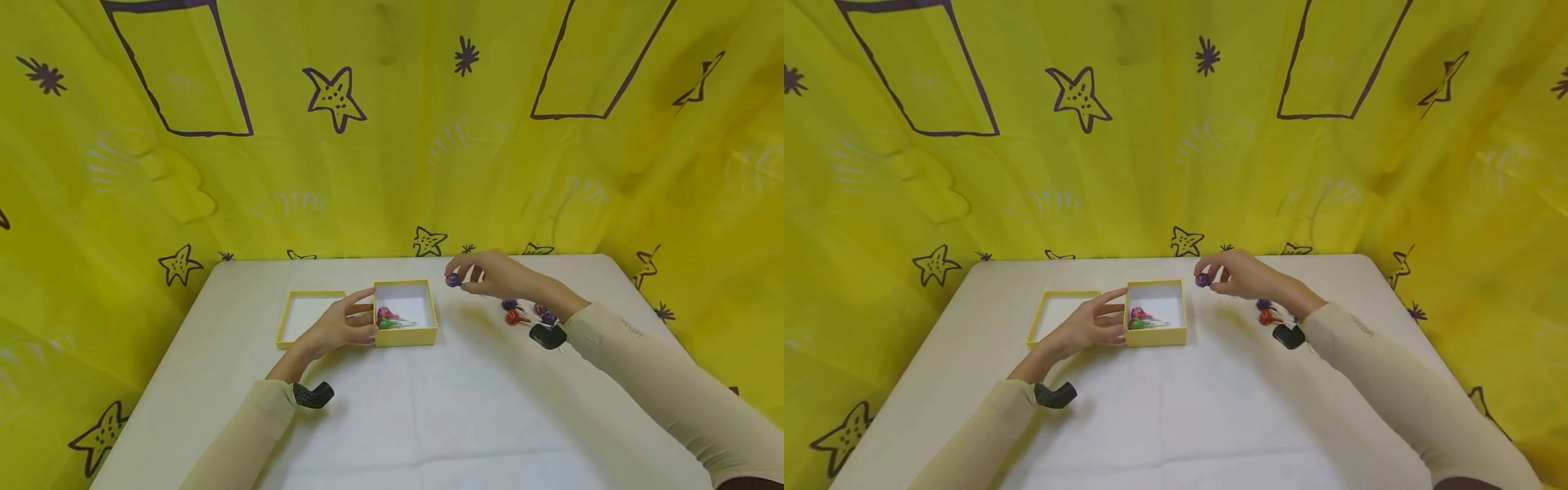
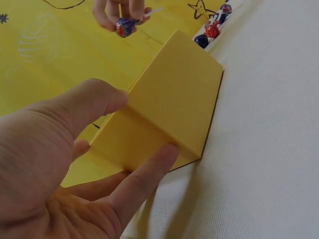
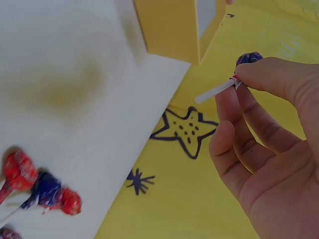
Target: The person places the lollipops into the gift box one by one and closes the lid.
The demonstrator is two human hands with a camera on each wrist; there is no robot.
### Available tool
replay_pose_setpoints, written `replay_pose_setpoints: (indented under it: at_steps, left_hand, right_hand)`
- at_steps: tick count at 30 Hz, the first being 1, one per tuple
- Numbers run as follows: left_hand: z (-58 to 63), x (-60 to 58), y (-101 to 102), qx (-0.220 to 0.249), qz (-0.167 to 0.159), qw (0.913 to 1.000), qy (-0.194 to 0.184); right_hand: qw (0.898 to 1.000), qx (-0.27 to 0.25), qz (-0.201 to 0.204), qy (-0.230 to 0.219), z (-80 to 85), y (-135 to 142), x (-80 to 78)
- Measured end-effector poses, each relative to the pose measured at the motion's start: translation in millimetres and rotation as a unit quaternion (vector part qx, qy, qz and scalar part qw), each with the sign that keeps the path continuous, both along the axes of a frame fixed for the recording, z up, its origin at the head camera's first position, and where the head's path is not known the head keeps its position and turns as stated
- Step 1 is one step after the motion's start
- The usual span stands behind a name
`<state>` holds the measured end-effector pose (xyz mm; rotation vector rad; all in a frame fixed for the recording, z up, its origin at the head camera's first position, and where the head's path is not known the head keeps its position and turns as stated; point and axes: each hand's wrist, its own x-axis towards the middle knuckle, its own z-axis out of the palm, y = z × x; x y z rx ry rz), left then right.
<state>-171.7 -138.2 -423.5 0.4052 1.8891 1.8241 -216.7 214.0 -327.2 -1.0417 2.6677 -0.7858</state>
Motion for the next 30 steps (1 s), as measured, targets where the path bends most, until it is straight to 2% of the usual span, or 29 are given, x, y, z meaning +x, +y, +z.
replay_pose_setpoints:
  at_steps: [7, 20, 30]
  left_hand:
    - [-0.9, -0.3, 0.2, -0.003, -0.001, 1.0, -0.005]
    - [-1.3, -0.2, 0.7, -0.017, 0.012, 0.9998, -0.004]
    - [-0.9, -0.9, 1.9, -0.02, 0.018, 0.9996, -0.007]
  right_hand:
    - [1.0, -0.012, 0.011, -0.01, -3.7, -25.7, -8.6]
    - [0.997, -0.034, 0.037, -0.062, -15.6, -67.4, -16.2]
    - [0.997, -0.036, 0.04, -0.049, -29.2, -89.0, -17.2]
